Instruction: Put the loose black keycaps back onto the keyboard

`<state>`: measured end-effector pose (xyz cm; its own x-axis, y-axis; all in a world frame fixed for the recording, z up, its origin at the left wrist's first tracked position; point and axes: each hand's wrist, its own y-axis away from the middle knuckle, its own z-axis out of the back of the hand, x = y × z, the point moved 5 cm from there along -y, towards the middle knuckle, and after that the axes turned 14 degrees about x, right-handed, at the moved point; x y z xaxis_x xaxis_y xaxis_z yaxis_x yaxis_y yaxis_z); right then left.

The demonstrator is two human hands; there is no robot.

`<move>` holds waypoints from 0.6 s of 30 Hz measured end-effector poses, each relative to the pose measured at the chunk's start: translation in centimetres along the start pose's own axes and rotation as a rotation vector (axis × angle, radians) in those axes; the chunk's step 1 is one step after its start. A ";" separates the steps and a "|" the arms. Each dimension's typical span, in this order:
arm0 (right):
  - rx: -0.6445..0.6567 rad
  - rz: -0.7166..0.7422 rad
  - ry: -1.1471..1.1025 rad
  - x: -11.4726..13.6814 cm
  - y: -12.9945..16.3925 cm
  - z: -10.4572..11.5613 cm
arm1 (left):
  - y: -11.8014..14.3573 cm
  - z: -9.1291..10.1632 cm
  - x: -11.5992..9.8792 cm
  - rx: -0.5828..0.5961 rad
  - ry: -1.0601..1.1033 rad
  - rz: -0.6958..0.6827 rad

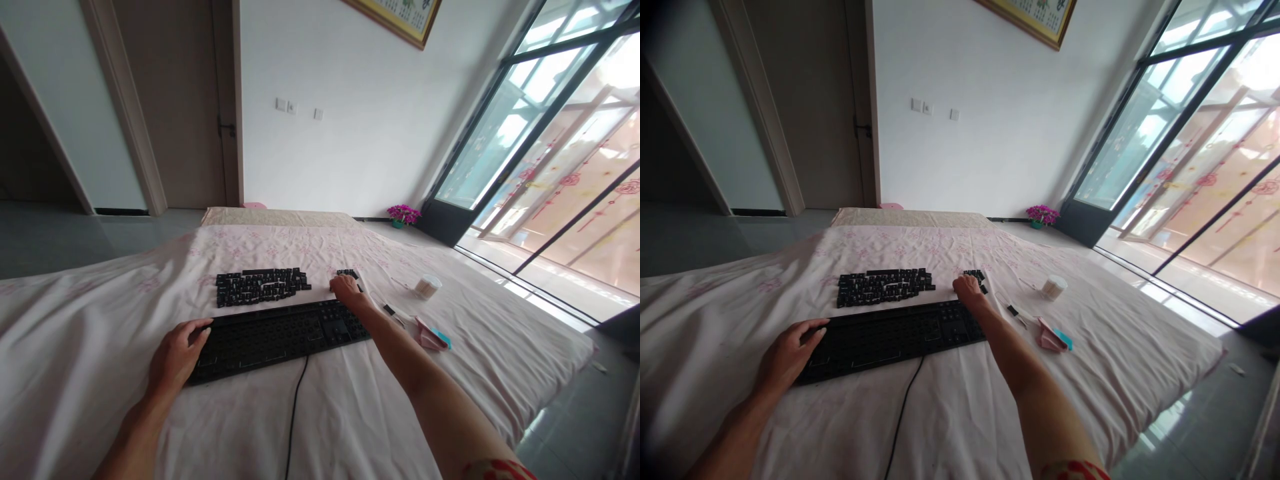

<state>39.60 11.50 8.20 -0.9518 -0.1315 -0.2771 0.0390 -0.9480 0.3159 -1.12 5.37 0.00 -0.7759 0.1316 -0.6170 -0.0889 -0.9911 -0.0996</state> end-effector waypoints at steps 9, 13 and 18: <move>-0.246 0.183 -0.233 -0.6 8.8 -2.2 | 0.1 -0.1 0.0 0.021 -0.004 0.019; -0.230 0.243 -0.247 -0.2 12.0 -3.8 | 0.1 -0.1 -0.1 0.014 -0.015 0.019; -0.195 0.247 -0.185 0.4 12.9 -4.9 | 0.2 0.0 -0.2 0.008 -0.019 0.029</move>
<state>41.25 -2.21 7.77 -0.9445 -0.3262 -0.0399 0.3154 -0.9338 0.1690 -0.99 5.10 0.15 -0.7897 0.1028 -0.6048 -0.0716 -0.9946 -0.0757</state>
